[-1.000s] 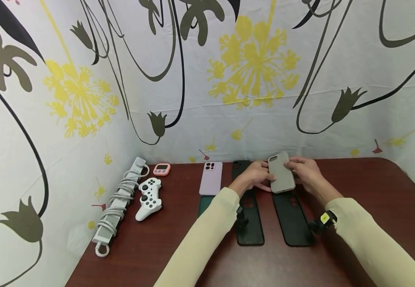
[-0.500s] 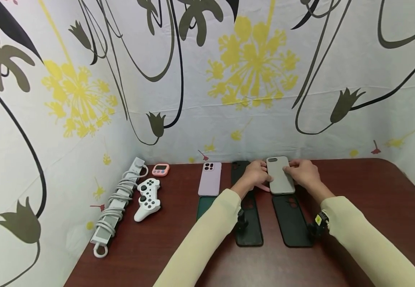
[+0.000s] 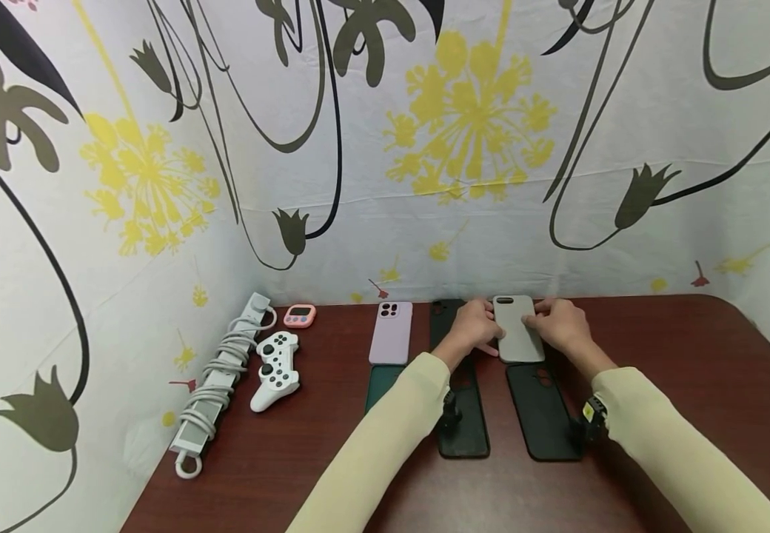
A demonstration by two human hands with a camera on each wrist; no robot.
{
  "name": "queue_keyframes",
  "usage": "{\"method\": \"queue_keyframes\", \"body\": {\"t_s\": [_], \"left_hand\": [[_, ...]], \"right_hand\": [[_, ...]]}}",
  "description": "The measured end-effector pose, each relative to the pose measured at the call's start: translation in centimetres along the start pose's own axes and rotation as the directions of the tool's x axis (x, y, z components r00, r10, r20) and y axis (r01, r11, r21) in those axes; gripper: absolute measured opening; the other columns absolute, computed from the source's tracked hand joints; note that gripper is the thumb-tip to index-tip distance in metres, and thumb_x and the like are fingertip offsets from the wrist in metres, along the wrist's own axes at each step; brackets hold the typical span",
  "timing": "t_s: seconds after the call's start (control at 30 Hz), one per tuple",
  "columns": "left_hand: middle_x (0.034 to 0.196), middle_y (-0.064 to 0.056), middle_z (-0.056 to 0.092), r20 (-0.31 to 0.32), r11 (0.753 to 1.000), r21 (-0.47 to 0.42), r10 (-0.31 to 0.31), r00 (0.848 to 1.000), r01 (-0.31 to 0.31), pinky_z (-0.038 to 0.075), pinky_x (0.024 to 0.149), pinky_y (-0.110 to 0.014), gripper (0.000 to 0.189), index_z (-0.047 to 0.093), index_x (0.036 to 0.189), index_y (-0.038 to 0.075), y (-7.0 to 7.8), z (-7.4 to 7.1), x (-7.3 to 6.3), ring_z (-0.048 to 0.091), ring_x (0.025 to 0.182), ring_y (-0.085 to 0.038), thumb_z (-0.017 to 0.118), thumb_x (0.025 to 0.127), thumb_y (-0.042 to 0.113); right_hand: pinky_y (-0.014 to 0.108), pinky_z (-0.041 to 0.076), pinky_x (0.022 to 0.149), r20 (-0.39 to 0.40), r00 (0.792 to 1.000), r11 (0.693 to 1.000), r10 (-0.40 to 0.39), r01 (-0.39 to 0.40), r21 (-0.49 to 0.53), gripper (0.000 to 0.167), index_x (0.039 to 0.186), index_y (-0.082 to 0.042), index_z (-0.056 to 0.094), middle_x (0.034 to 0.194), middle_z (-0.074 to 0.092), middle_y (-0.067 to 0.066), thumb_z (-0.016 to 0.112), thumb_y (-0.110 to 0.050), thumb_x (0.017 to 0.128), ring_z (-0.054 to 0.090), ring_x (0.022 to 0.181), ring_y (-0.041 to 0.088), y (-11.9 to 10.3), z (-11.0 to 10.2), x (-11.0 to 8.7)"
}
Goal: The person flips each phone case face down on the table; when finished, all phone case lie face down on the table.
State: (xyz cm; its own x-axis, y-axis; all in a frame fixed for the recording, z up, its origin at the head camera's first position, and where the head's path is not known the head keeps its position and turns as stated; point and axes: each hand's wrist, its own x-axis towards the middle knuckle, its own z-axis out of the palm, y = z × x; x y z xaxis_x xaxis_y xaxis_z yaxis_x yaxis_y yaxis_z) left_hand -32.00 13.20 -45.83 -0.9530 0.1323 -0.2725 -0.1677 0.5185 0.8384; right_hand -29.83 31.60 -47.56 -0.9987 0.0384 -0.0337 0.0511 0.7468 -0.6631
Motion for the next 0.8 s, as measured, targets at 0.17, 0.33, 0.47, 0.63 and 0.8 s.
{"method": "queue_keyframes", "body": {"t_s": [0.17,0.33,0.47,0.63,0.8], "left_hand": [[0.137,-0.004,0.07,-0.007,0.999,0.046,-0.013,1.0,0.013,0.062,0.05,-0.032,0.053,0.068,0.139,0.017,-0.1,0.0,0.2,0.072,0.06,-0.021,0.079,0.09,-0.001],[0.099,0.0,0.071,0.004,0.99,0.14,-0.002,1.0,0.001,0.059,0.046,-0.03,0.025,0.072,0.112,0.014,-0.2,0.2,0.8,0.067,0.052,-0.019,0.076,0.092,0.0],[0.068,-0.004,0.058,0.002,0.974,0.222,0.055,0.998,-0.054,0.057,0.044,-0.027,0.013,0.066,0.093,0.011,0.0,0.2,0.5,0.069,0.05,-0.02,0.074,0.092,0.001],[0.127,-0.011,0.068,-0.002,0.94,0.31,0.149,0.989,-0.141,0.051,0.047,-0.021,0.046,0.062,0.138,0.01,0.1,0.0,-0.7,0.067,0.055,-0.013,0.073,0.094,0.005],[0.151,-0.012,0.048,0.019,0.905,0.356,0.242,0.97,-0.232,0.049,0.061,-0.02,0.053,0.055,0.144,0.005,-0.3,-1.3,-2.7,0.057,0.068,-0.01,0.074,0.095,0.014]], "right_hand": [[0.037,0.064,0.066,0.024,1.0,1.0,-0.013,0.012,0.018,0.062,0.142,0.015,0.053,0.123,0.068,0.036,0.068,-0.031,0.102,0.075,0.079,0.02,-0.1,0.0,-0.1],[0.036,0.063,0.066,0.022,0.999,1.0,-0.029,0.029,0.008,0.061,0.14,0.015,0.054,0.116,0.071,0.031,0.069,-0.029,0.101,0.074,0.078,0.019,0.0,0.0,0.0],[0.036,0.063,0.066,0.025,1.0,1.0,-0.016,0.016,0.005,0.061,0.14,0.016,0.054,0.119,0.07,0.034,0.069,-0.029,0.101,0.075,0.078,0.021,-0.1,-0.4,-0.4],[0.039,0.066,0.067,0.08,0.997,1.0,0.01,-0.01,-0.005,0.064,0.142,0.018,0.05,0.132,0.06,0.043,0.062,-0.034,0.106,0.077,0.081,0.025,0.0,-1.1,-1.8],[0.039,0.067,0.069,0.14,0.99,1.0,0.018,-0.02,0.017,0.064,0.14,0.017,0.05,0.119,0.065,0.037,0.058,-0.038,0.108,0.074,0.083,0.022,0.4,-1.3,-3.7]]}}
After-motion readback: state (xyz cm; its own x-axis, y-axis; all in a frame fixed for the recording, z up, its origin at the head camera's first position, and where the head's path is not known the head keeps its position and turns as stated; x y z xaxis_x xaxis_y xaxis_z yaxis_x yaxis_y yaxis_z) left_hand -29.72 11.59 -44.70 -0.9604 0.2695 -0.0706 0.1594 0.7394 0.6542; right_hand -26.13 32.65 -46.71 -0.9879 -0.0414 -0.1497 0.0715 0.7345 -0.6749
